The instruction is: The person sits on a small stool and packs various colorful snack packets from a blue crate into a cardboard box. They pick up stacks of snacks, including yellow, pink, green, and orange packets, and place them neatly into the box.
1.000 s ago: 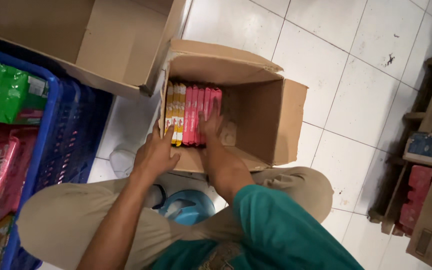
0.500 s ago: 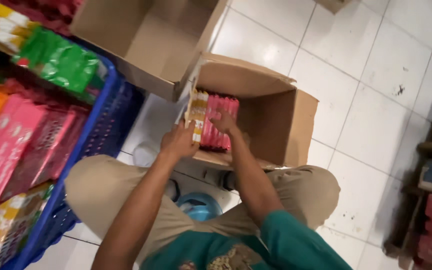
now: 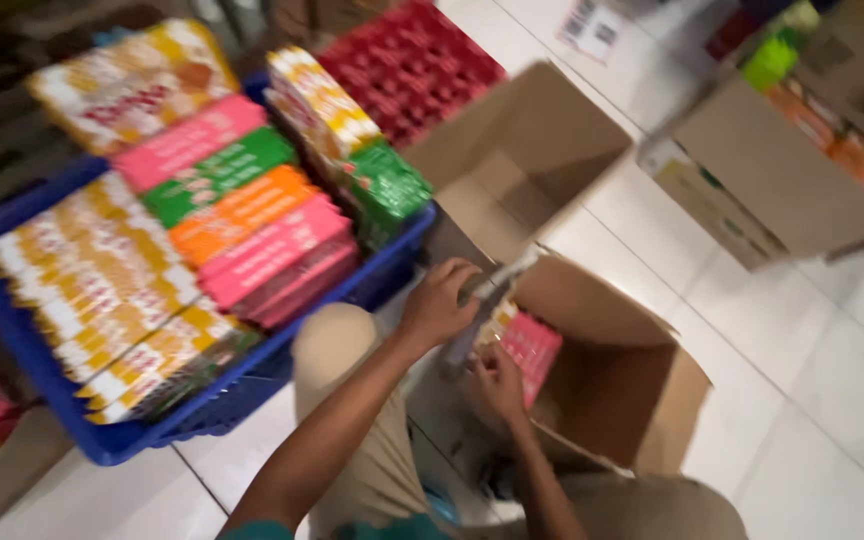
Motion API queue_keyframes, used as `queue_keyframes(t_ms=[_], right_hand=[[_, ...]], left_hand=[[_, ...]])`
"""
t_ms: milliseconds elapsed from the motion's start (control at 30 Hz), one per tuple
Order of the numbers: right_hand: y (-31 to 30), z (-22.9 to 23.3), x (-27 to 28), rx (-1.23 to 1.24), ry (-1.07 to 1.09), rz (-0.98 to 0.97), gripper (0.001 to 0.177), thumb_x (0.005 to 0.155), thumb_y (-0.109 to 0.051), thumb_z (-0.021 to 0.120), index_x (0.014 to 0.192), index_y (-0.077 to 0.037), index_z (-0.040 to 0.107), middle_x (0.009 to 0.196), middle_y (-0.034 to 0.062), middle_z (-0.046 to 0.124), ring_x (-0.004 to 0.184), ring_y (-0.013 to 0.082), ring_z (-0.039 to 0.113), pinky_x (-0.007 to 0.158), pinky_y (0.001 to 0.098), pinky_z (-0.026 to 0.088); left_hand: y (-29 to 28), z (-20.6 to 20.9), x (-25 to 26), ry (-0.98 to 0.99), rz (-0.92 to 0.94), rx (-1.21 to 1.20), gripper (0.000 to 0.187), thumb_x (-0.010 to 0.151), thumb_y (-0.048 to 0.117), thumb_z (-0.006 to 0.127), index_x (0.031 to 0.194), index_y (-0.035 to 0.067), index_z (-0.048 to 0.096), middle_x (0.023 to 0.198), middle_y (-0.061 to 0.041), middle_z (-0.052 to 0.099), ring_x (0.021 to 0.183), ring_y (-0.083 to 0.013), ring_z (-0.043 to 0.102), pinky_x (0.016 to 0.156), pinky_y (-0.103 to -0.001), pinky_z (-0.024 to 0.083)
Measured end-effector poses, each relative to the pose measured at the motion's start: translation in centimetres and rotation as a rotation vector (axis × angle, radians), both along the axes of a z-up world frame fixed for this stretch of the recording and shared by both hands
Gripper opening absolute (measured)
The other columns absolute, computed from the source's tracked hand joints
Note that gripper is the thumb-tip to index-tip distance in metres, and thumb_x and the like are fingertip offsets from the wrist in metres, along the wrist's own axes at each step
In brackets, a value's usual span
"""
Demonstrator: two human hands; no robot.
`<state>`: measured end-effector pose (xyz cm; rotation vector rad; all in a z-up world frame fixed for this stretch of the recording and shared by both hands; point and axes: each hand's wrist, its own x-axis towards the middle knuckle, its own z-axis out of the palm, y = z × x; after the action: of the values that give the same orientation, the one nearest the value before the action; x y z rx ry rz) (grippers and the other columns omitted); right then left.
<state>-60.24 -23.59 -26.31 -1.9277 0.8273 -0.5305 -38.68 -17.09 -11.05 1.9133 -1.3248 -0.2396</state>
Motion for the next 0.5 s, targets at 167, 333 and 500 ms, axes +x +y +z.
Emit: queue_keyframes(t_ms=[167, 333, 500], right_hand=[[-0.8, -0.4, 1.8, -0.277, 0.103, 0.076, 0.01, 0.089, -0.027, 0.073, 0.091, -0.018, 0.072, 0.079, -0.0006, 0.066, 0.075, 0.0166, 0.061, 0.071, 0.0319, 0.048], [1.2, 1.4, 3.9, -0.222, 0.445, -0.04, 0.022, 0.086, -0.043, 0.066, 0.085, -0.022, 0.073, 0.091, 0.0027, 0.071, 0.084, 0.0246, 0.07, 0.075, 0.0421, 0.05], [-4.3, -11.5, 2.0, -0.214, 0.709, -0.143, 0.036, 0.079, -0.06, 0.064, 0.106, -0.037, 0.072, 0.105, 0.0003, 0.074, 0.099, 0.0248, 0.075, 0.086, 0.0396, 0.058]], left_hand=[[4.4, 5.1, 10.9, -0.021, 0.278, -0.279, 0.028, 0.089, 0.028, 0.071, 0.112, 0.013, 0.072, 0.124, -0.007, 0.068, 0.118, -0.0246, 0.065, 0.101, -0.038, 0.051], [11.4, 8.6, 27.9, -0.212, 0.416, -0.314, 0.03, 0.087, 0.019, 0.067, 0.114, 0.006, 0.07, 0.112, -0.013, 0.066, 0.102, -0.0336, 0.061, 0.089, -0.044, 0.049], [16.5, 11.2, 39.4, -0.437, 0.597, -0.034, 0.054, 0.081, 0.03, 0.07, 0.13, 0.006, 0.068, 0.123, -0.017, 0.059, 0.114, -0.0418, 0.055, 0.091, -0.058, 0.047]])
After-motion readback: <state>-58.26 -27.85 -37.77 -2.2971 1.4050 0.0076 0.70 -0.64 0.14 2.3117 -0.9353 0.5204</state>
